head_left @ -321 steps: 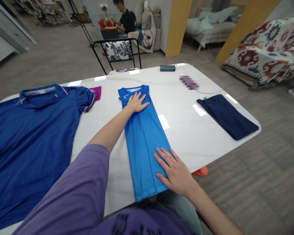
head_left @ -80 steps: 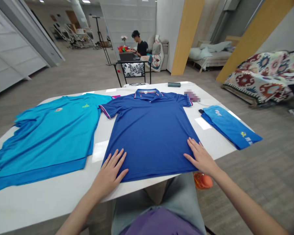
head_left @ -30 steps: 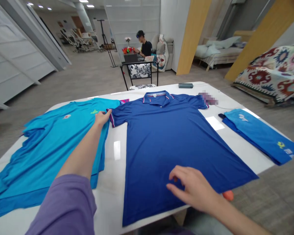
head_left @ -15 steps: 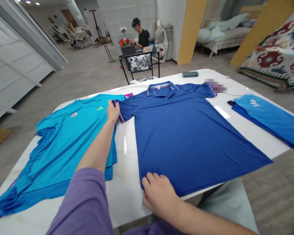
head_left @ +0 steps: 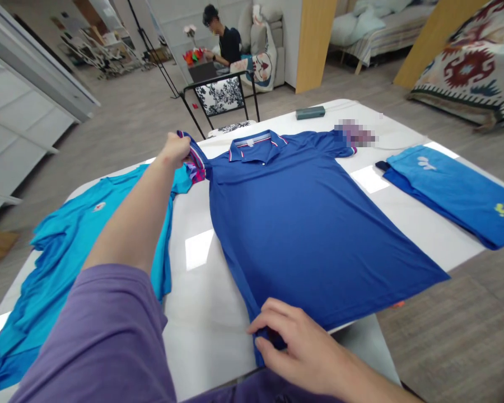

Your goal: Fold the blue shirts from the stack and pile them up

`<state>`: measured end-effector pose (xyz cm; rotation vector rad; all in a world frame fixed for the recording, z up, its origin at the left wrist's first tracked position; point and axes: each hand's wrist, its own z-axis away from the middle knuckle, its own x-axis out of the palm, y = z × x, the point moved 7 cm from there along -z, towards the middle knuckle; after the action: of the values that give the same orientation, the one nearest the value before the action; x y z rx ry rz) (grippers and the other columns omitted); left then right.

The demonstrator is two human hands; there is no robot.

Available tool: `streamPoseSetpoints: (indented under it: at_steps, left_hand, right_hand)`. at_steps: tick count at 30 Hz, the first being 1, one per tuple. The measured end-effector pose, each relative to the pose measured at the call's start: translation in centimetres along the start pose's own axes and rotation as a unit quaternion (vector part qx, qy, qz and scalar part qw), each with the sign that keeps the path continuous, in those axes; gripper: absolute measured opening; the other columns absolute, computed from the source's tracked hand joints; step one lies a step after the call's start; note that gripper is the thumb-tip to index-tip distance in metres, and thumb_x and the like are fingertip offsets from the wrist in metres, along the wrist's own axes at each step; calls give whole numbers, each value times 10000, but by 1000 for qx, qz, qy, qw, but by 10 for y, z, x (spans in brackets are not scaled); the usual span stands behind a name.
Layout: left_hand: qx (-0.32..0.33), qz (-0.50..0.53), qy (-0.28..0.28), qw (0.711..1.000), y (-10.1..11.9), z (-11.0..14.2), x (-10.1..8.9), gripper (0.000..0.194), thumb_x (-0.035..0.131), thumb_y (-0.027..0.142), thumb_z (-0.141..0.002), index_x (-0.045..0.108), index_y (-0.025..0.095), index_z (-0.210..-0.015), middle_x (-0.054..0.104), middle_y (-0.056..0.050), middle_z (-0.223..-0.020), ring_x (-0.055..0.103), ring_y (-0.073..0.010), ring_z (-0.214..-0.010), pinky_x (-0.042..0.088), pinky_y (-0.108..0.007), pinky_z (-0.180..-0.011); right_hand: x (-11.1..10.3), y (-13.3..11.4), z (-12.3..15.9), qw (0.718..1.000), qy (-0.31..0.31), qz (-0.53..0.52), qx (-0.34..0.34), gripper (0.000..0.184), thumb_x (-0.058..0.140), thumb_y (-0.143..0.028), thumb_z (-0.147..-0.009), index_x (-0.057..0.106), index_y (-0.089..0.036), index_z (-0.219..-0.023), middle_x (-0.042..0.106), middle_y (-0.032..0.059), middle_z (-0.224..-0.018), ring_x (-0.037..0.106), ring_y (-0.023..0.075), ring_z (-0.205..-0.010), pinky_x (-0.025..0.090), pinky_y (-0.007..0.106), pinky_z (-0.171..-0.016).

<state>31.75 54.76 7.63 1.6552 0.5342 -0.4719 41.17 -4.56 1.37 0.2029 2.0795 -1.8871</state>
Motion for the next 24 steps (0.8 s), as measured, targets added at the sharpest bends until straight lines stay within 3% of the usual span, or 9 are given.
streamPoseSetpoints:
  at_steps: [3, 6, 8, 10, 13, 15, 18, 20, 24]
  left_hand:
    - [-34, -2, -93, 995, 70, 1, 71, 283, 445, 66, -1175, 282, 35, -1403, 649, -45, -1045, 743, -193, -1038, 618, -717, -1035]
    - [-2, -14, -143, 990, 125, 16, 154, 307, 372, 84, -1207, 222, 22, -1467, 663, -67, -1162, 729, -119, -1014, 625, -650, -1052]
    - [8, -20, -197, 980, 144, 34, 214, 389, 350, 240, -1243, 188, 19, -1520, 675, -100, -1259, 720, -79, -969, 642, -574, -1040]
    - [24, -29, -258, 965, 150, 56, 266, 517, 337, 418, -1241, 247, -3, -1527, 667, -146, -1324, 750, -98, -994, 646, -547, -1017]
    - [115, -68, -306, 943, 151, 90, 307, 474, 449, 400, -1220, 463, -26, -1426, 632, -206, -1397, 759, -260, -1248, 580, -603, -1104]
    - [195, -97, -294, 931, 144, 115, 301, 340, 592, 247, -1172, 554, -12, -1388, 585, -232, -1501, 635, -344, -1464, 455, -625, -1258]
    - [294, -139, -237, 915, 119, 170, 249, 330, 667, 175, -1109, 624, 35, -1405, 560, -232, -1571, 515, -366, -1576, 325, -576, -1380]
    - [326, -159, -202, 910, 92, 225, 199, 359, 620, 255, -1128, 637, 73, -1437, 590, -225, -1544, 546, -364, -1543, 367, -567, -1370]
    - [337, -168, -212, 902, 34, 361, 118, 531, 583, 492, -1139, 596, 184, -1572, 582, -180, -1641, 489, -346, -1627, 392, -530, -1388]
  right_hand:
    - [-43, 20, 25, 997, 44, -29, 54, 205, 796, -366, -926, 689, -398, -1098, 732, -53, -1019, 760, 185, -835, 632, 311, -723]
    - [-75, 44, 52, 994, 72, -33, 79, 227, 717, -301, -966, 664, -427, -1147, 740, -54, -1042, 773, 197, -855, 655, 326, -736]
    - [-91, 61, 69, 993, 80, -16, 88, 307, 643, -256, -993, 654, -452, -1229, 754, -39, -1096, 797, 216, -916, 686, 348, -789]
    - [-106, 75, 85, 990, 91, 42, 95, 432, 582, -236, -1014, 654, -496, -1352, 766, -9, -1137, 814, 250, -931, 713, 403, -811]
    - [-128, 88, 106, 972, 126, 169, 104, 583, 556, -276, -1024, 621, -571, -1523, 770, 43, -1097, 814, 323, -881, 722, 512, -746]
    - [-138, 89, 116, 962, 139, 211, 101, 592, 603, -323, -1011, 630, -582, -1543, 772, 60, -1061, 809, 359, -906, 720, 559, -750]
    - [-142, 83, 121, 958, 127, 243, 79, 476, 656, -370, -1016, 712, -543, -1457, 785, 62, -1086, 796, 368, -961, 704, 586, -820]
    - [-141, 75, 120, 955, 110, 270, 57, 338, 647, -398, -1051, 762, -472, -1360, 787, 66, -1104, 779, 350, -951, 674, 572, -817]
    - [-147, 59, 102, 952, 63, 301, 14, 251, 613, -394, -1127, 755, -334, -1325, 793, 77, -1195, 761, 294, -1019, 611, 496, -874]
